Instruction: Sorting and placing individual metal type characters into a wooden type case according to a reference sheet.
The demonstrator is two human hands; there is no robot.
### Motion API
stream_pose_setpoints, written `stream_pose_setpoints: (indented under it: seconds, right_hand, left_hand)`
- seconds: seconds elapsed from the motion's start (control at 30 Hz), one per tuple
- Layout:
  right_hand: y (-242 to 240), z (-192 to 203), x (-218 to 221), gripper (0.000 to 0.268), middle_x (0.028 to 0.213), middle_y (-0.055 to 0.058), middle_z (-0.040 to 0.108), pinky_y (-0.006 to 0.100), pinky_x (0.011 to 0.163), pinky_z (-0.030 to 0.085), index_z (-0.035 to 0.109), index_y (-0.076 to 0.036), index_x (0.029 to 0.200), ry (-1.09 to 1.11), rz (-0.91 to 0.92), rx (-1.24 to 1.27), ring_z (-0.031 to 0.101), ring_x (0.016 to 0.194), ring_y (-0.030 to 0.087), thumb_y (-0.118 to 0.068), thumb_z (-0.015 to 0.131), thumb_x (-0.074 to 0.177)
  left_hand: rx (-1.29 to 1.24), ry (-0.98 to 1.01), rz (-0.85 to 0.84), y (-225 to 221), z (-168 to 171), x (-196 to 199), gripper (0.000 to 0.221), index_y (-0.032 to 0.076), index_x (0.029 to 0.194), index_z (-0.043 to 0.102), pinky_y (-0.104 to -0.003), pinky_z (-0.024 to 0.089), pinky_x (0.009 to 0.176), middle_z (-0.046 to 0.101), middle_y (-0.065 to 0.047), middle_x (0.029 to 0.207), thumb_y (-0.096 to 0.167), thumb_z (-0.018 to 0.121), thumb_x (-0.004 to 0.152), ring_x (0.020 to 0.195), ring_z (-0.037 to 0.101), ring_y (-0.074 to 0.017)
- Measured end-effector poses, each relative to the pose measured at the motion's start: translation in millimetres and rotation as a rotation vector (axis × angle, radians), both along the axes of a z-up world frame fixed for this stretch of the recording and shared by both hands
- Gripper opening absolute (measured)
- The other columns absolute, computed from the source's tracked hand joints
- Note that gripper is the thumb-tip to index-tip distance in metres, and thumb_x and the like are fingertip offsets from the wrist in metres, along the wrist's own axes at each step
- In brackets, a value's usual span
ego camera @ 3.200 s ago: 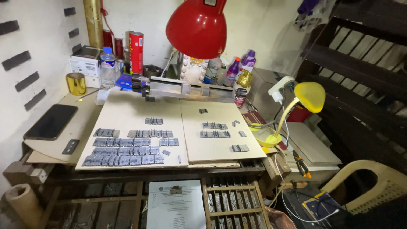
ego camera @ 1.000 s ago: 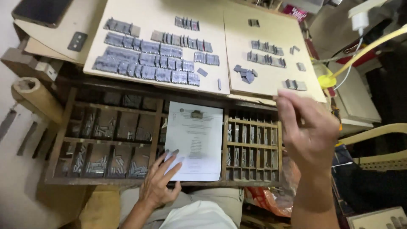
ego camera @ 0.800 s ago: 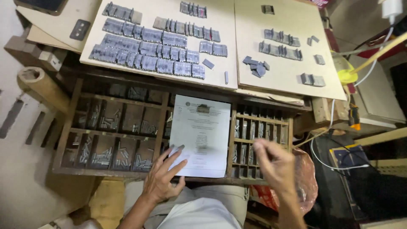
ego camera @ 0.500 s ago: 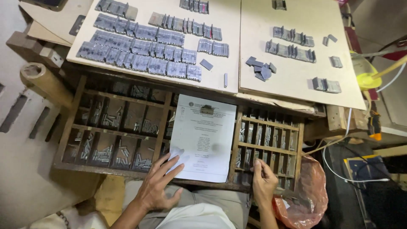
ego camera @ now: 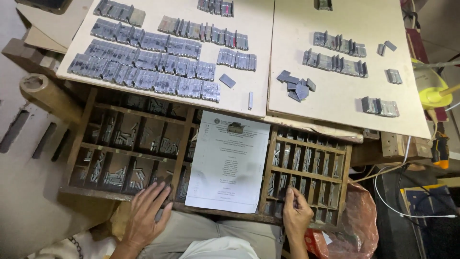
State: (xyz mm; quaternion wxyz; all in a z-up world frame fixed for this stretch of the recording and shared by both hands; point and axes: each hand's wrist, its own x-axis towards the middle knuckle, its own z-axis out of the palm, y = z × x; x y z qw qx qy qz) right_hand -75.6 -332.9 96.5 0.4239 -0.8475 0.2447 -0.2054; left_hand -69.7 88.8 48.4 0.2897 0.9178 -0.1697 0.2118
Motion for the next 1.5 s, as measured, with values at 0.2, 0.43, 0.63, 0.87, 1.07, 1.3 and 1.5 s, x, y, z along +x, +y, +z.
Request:
stream_pose_setpoints:
  seconds: [0.2,0.43,0.63,0.87,1.07,1.3,1.5]
  right_hand:
    - [1.8,1.2,0.2,0.028,0.104,0.012,0.079,0.03,0.083,0.063,0.076,-0.002,0.117,-0.004,-0.012,-0.021,0.075,0.093,0.02,-0.021,0.066,0.099]
    - [0.9,-3.0,-0.5,0.028,0.099,0.012,0.079,0.027,0.076,0.064,0.076,-0.001,0.117,-0.053,-0.002,-0.044,0.074,0.084,0.017,-0.021,0.067,0.099]
    - [1.6,-0.7,-0.7,0.03,0.104,0.013,0.079,0.03,0.076,0.064,0.076,-0.002,0.117,-0.026,-0.017,-0.085,0.075,0.089,0.02,-0.023,0.067,0.098]
    - [4.2,-1.2,-1.0,0.028,0.103,0.012,0.079,0.03,0.082,0.062,0.076,-0.001,0.116,-0.066,-0.017,-0.083,0.075,0.093,0.02,-0.022,0.068,0.099]
    - [3.8,-5.1,-0.3,0.029,0.105,0.012,0.079,0.03,0.084,0.062,0.076,-0.002,0.117,-0.028,-0.052,-0.094,0.075,0.096,0.021,-0.024,0.067,0.099]
    - [3.3,-7.4,-0.4,0.028,0.101,0.012,0.079,0.028,0.071,0.063,0.075,-0.002,0.118,-0.036,-0.031,-0.091,0.074,0.084,0.019,-0.02,0.067,0.099]
    - [0.9,-10.7,-2.7,0.028,0.095,0.01,0.078,0.027,0.063,0.056,0.076,-0.002,0.118,-0.045,-0.04,-0.112,0.067,0.075,0.014,-0.022,0.066,0.101]
  left_hand:
    - [0.042,-0.011,0.037,-5.7,2.8,1.9,0.05,0.018,0.142,0.062,-0.049,0.042,0.115,0.062,-0.003,0.146,0.033,0.065,0.095,0.14,0.056,-0.025]
    - [0.058,-0.006,0.052,-7.8,6.9,1.7,0.049,0.018,0.141,0.062,-0.047,0.041,0.115,0.062,-0.002,0.146,0.035,0.064,0.095,0.14,0.055,-0.0229]
    - [0.037,0.004,0.06,-7.4,5.1,0.8,0.052,0.02,0.143,0.061,-0.049,0.04,0.116,0.062,-0.001,0.147,0.034,0.065,0.094,0.141,0.055,-0.023]
    - [0.025,-0.042,0.055,-7.3,7.0,1.2,0.05,0.018,0.142,0.062,-0.047,0.04,0.116,0.062,-0.002,0.146,0.034,0.065,0.094,0.139,0.056,-0.0228]
    - [0.026,-0.053,0.039,-7.2,9.1,2.8,0.05,0.018,0.142,0.062,-0.047,0.042,0.114,0.063,-0.001,0.145,0.032,0.066,0.094,0.139,0.056,-0.0219]
    - [0.02,-0.068,0.041,-8.5,9.2,2.7,0.049,0.017,0.14,0.063,-0.047,0.041,0.114,0.064,-0.002,0.144,0.03,0.067,0.094,0.137,0.058,-0.0227]
    - [0.02,-0.092,0.035,-9.5,11.9,3.3,0.047,0.018,0.139,0.064,-0.045,0.042,0.113,0.065,-0.001,0.141,0.03,0.068,0.094,0.135,0.059,-0.0216]
